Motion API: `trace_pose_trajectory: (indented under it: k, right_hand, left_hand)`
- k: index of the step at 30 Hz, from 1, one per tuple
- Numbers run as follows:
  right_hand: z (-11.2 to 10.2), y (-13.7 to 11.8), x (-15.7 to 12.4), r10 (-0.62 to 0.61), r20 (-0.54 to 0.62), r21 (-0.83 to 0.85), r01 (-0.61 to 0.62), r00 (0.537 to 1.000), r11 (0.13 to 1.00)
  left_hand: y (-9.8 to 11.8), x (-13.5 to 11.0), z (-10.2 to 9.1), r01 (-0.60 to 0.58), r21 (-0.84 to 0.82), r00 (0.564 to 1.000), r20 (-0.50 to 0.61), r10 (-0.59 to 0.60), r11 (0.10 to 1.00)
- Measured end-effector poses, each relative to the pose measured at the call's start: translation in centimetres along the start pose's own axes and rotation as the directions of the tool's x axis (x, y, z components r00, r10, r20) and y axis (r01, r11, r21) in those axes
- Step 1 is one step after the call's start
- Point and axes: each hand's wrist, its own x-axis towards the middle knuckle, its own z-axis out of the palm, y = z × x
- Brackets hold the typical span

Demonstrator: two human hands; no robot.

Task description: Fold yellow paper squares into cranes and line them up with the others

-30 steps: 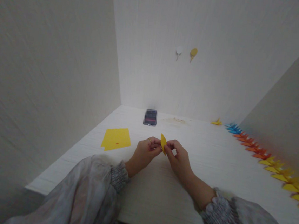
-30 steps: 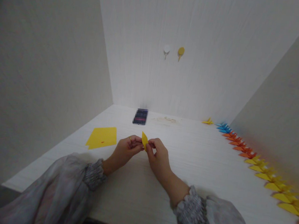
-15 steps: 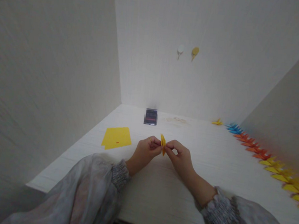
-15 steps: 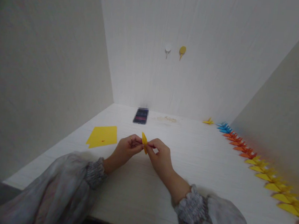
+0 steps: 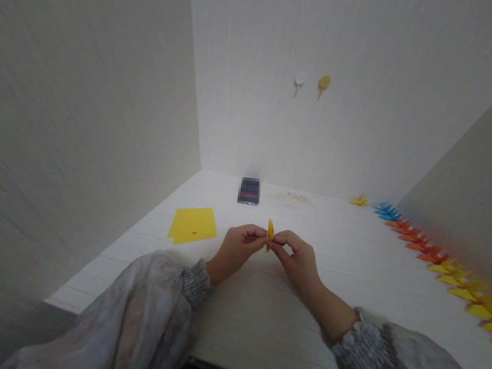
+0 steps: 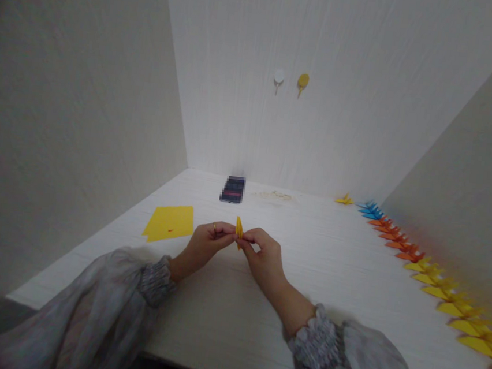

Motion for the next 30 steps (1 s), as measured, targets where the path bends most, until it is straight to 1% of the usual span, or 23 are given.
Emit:
trace_pose_trajectory:
  k: [4,7,11,15,18,21,25,27,30]
  right_hand:
    - [0.0,-0.2,-0.1,0.015,-0.011,-0.020,-0.015,1.000,1.000]
    - [0.0,0.0,0.0,0.079,-0.011,-0.009,-0.079,0.997,0.997]
    - [0.2,0.3,0.2,0.150,0.007,0.062,-0.150,0.989,0.987]
    - [0.3,0.5,0.1,0.157,-0.014,0.149,-0.153,0.988,0.977]
    - [0.3,0.5,0.0,0.143,-0.021,0.176,-0.138,0.989,0.975]
    - [0.4,0.6,0.0,0.129,-0.019,0.173,-0.124,0.991,0.977]
    - [0.4,0.7,-0.1,0.117,-0.014,0.167,-0.113,0.993,0.979]
    - [0.4,0.7,-0.1,0.103,-0.012,0.163,-0.099,0.995,0.982]
    - [0.3,0.5,-0.1,0.089,-0.014,0.171,-0.086,0.996,0.982]
  left_hand:
    - [-0.1,0.0,0.0,-0.020,-0.014,1.000,0.013,0.020,1.000]
    - [-0.1,0.0,0.1,-0.003,-0.025,0.999,0.040,0.004,1.000]
    - [0.2,0.0,0.3,0.028,-0.081,0.998,0.050,-0.024,0.996]
    - [0.7,0.0,0.5,0.081,-0.198,0.997,0.017,-0.080,0.977]
    - [0.9,0.0,0.6,0.104,-0.206,0.995,0.023,-0.101,0.973]
    - [0.8,-0.1,0.5,0.036,-0.151,0.999,0.007,-0.035,0.988]
    - [0.7,0.0,0.2,-0.108,0.018,0.994,-0.020,0.108,0.994]
    - [0.8,0.0,0.0,-0.149,0.080,0.988,-0.017,0.151,0.986]
    - [1.2,0.1,-0.1,-0.198,0.127,0.980,-0.005,0.201,0.972]
